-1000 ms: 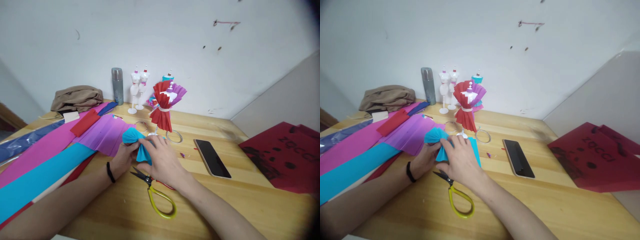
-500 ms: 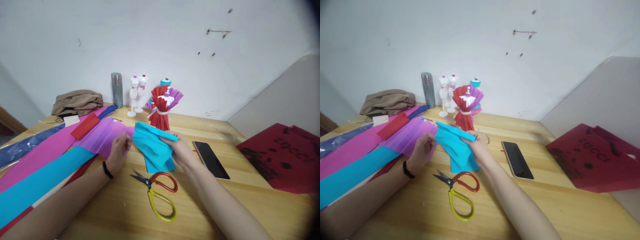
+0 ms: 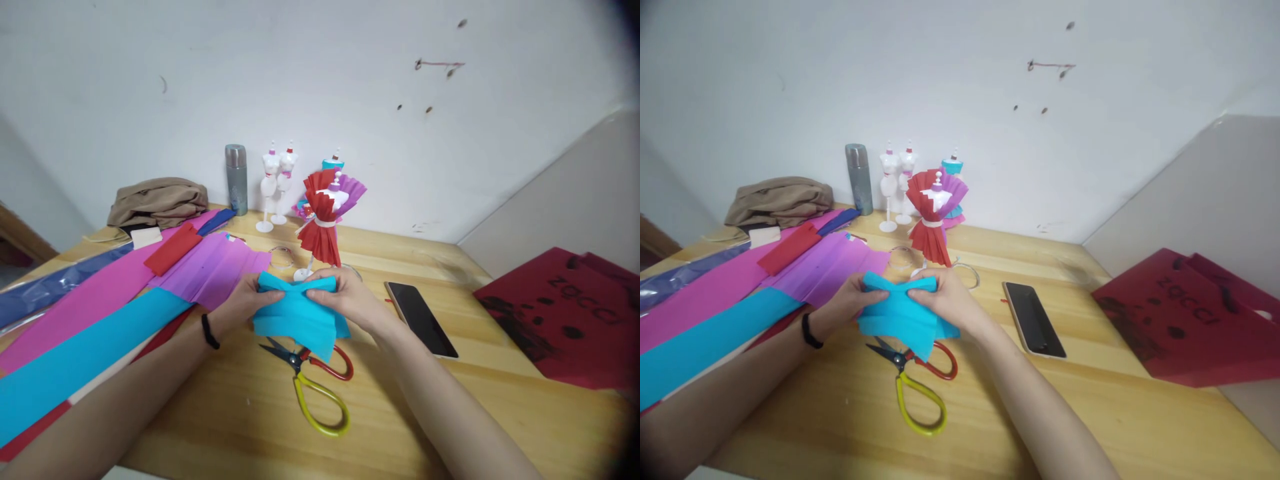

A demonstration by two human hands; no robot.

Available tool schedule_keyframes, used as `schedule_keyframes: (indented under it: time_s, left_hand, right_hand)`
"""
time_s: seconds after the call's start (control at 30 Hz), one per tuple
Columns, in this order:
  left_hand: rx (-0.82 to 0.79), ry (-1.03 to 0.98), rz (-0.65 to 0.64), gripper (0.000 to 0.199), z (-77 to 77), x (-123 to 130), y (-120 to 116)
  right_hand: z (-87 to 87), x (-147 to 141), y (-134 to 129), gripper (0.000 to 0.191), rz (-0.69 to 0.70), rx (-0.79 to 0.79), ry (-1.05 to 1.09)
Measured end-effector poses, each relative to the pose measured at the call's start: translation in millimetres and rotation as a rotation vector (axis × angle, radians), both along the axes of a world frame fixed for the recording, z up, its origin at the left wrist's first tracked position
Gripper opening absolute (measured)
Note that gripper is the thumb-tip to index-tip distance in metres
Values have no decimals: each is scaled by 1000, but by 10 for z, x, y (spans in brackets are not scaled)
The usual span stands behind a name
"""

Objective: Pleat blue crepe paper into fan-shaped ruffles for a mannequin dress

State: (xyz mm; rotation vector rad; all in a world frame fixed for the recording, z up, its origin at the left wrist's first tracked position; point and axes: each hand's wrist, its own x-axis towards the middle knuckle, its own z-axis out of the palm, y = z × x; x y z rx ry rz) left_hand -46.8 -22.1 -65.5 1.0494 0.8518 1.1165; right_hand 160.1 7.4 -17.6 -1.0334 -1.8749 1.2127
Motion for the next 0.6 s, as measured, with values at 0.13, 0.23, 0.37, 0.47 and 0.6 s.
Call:
schedule_keyframes:
  time_s: [0.13, 0.23, 0.37, 0.47, 0.6]
  left_hand:
    - [-30, -32, -99, 34, -11, -45, 35]
    - [-10, -52, -192, 40, -29, -145, 104]
    - [28, -93, -88, 45, -14, -253, 179]
    - [26, -89, -79, 46, 8, -256, 172]
    - [11, -67, -126, 33, -10, -180, 111]
  right_hand:
    - [23, 44, 25, 22, -39, 38, -36]
    - [30, 60, 24, 24, -43, 56, -58]
    - [56, 44, -6, 24, -40, 132, -112]
    - [48, 27, -10, 25, -41, 162, -151]
    - [-5, 28, 25, 25, -51, 147, -120]
